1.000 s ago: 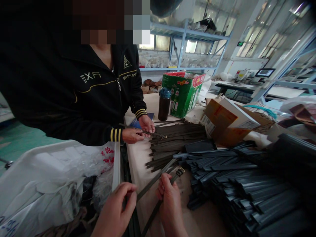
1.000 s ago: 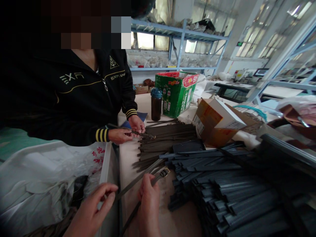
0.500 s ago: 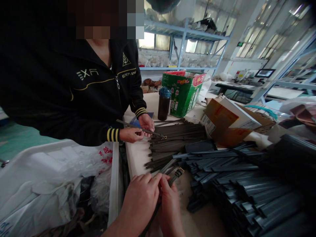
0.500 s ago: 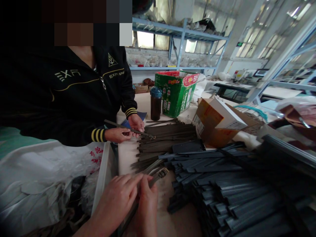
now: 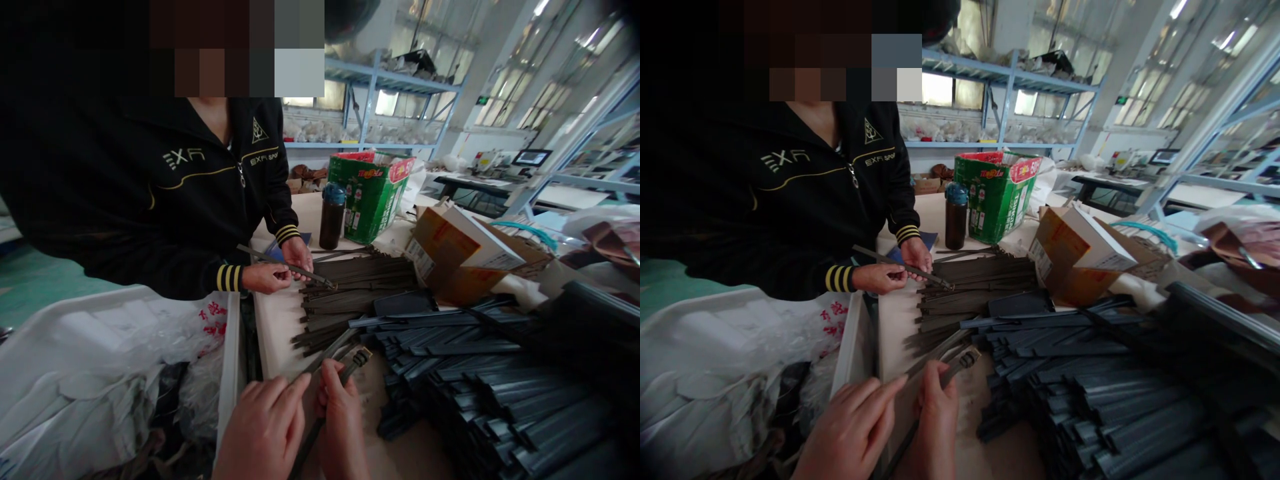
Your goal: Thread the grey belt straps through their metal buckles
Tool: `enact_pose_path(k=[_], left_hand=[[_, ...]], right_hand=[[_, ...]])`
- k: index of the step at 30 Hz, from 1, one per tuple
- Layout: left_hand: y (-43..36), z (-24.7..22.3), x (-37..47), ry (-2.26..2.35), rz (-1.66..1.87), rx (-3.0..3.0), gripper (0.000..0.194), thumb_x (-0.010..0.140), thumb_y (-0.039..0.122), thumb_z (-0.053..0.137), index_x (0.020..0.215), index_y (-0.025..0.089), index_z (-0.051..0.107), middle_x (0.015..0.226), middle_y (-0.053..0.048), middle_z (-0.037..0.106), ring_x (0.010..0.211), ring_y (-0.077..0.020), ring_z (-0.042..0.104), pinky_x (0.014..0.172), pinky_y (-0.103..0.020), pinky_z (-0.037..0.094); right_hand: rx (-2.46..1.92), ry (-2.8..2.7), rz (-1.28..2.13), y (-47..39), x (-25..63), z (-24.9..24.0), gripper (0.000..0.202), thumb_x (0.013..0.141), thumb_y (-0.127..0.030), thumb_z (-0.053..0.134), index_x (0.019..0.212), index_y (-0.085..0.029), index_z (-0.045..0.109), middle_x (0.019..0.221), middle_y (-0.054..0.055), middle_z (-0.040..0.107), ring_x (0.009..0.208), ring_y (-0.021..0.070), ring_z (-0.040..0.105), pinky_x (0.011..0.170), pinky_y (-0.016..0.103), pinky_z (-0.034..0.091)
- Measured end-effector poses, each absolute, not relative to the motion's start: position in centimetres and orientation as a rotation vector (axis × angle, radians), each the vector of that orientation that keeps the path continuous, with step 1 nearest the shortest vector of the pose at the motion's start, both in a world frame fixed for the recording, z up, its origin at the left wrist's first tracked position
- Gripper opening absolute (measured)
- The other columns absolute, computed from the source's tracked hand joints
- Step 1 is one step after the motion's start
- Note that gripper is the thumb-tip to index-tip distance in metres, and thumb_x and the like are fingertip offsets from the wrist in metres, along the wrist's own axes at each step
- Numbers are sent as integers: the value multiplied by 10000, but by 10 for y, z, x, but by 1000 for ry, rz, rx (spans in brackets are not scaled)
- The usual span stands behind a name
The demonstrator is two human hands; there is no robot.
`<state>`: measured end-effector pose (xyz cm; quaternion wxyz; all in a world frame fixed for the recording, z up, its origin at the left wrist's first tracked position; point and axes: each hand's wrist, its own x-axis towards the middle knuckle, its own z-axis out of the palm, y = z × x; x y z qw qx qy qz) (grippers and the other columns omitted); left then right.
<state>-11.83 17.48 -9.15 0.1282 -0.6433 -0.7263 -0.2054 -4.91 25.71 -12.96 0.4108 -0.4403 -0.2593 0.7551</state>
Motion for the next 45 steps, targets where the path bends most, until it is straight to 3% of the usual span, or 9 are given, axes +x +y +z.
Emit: enact_pose_path(k=[5,10,14,17,22,35,45], left_hand=[[176,-92,-121,-2120,-541,-1830,305,837,129,413,1082,191,583,948,-70,657,812,-213,625,706,-347,485],[195,-88,-119,-2596,-506,-1853,424,785,29,380,1147,156,561,1033,-113,662,886,-248,637,766,-374,484],[187,-90,-122,-3106,-1138,-1739,333,846,216,359,1058,146,606,764,-62,691,636,-187,649,608,-264,482],[175,-90,-122,-3338,-1724,-1486,367,810,363,409,1025,133,596,604,4,634,415,-125,547,456,-214,409],[163,-86,-121,-3364,-2079,-1265,462,713,506,494,962,123,566,581,27,599,377,-85,482,435,-197,344],[161,-85,-120,-3399,-2174,-1171,490,671,563,521,911,137,555,576,29,595,378,-79,461,435,-203,305],[158,-92,-121,-3360,-2138,-1254,409,732,496,512,924,138,559,590,29,606,383,-76,475,440,-199,300]], right_hand=[[-1078,-630,1913,255,-50,-128,364,616,-445,671,638,-212,392,444,-131,263,383,42,205,364,170,183],[-1045,-671,1913,254,-51,-129,346,609,-448,689,660,-190,465,442,-121,319,382,38,263,378,161,206],[-1004,-639,1942,256,-50,-126,328,659,-456,657,709,-205,453,439,-129,285,363,39,214,355,162,175],[-989,-635,1927,258,-50,-124,346,644,-463,665,745,-214,447,447,-135,287,363,35,202,344,152,156],[-1021,-618,1932,258,-50,-120,370,606,-463,682,714,-218,427,443,-138,281,359,32,202,340,146,151],[-1021,-606,1959,258,-50,-121,396,588,-483,687,647,-211,406,444,-134,258,367,32,170,348,171,122],[-1007,-576,1966,258,-50,-121,385,594,-453,701,667,-205,415,439,-137,282,368,27,195,346,151,144]])
